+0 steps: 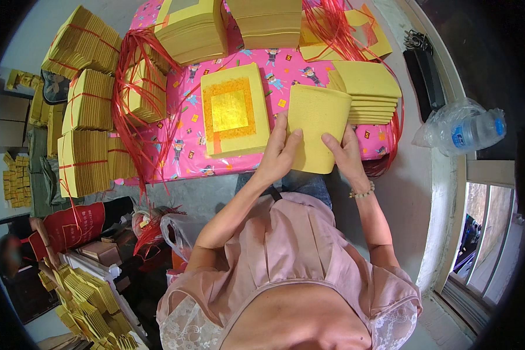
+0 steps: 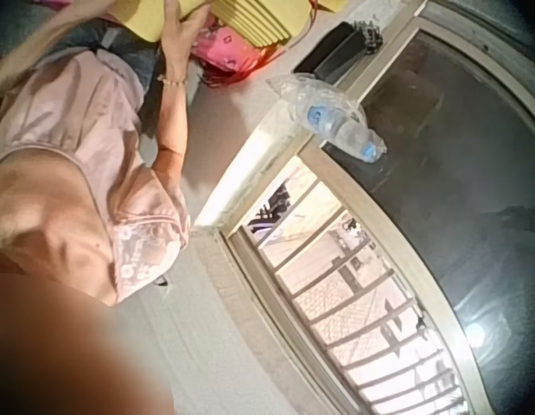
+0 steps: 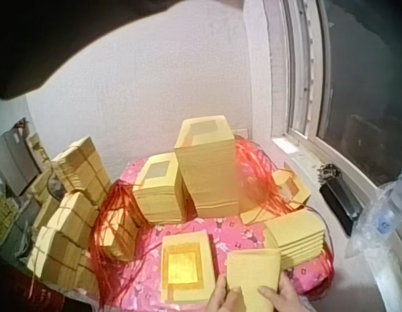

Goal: The recorder is sorting and inspecting stacks of yellow paper sheets with metallic foil squares.

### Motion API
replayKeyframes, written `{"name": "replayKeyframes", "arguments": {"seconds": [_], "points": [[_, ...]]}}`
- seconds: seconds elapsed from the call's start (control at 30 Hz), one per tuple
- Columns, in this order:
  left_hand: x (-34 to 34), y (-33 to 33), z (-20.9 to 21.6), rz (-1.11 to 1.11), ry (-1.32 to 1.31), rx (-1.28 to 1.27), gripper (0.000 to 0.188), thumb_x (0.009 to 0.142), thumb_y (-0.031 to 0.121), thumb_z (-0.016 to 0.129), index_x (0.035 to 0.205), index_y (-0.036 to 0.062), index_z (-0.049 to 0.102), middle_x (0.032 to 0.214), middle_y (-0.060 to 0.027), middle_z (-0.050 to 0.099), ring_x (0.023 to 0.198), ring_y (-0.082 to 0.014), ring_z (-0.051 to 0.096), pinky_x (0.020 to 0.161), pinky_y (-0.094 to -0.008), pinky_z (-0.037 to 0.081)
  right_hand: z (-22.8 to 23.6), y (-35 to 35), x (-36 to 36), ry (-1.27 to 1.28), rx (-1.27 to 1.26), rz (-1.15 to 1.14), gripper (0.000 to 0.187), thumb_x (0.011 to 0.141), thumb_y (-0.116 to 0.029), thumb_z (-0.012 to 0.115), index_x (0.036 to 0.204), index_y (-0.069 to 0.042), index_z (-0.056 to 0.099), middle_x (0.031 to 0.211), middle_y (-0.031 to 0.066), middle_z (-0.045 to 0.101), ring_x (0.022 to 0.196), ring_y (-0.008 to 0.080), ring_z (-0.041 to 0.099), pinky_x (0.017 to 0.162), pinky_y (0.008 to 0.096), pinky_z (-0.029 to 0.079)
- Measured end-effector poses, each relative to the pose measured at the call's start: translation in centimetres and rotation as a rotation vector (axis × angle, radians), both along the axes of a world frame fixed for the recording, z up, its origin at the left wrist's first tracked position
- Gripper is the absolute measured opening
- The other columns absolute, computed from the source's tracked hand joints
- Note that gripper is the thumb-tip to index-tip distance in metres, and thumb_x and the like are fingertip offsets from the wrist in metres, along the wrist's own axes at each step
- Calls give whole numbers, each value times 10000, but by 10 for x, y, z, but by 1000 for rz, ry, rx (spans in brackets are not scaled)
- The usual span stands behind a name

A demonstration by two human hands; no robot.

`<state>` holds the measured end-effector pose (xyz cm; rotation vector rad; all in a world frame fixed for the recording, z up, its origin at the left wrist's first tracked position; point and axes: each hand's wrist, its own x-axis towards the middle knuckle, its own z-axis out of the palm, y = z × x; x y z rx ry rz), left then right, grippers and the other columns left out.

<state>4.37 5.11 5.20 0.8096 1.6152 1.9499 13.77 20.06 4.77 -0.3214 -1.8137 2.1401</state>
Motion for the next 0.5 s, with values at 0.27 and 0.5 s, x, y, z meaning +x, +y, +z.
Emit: {"name": "replayKeyframes", "arguments": {"seconds": [0.27,0.5], "points": [[9,2,8,21,-74,25,387,974,62,432,1343,-18,350,1215,-105,504,1158,-159,473,987,-302,377,8,-4,4,18,74,-76,431,918,-83,613,1298,30,444,1178,89,592,1058,126,563,897,285,469],[-6,8,23,-47,-333,8,434,968,74,448,1375,-20,331,1260,-123,503,1182,-164,468,986,-306,389,16,0,-5,-86,30,-57,389,923,-111,619,1261,27,483,1132,76,617,998,109,588,846,264,492]]}}
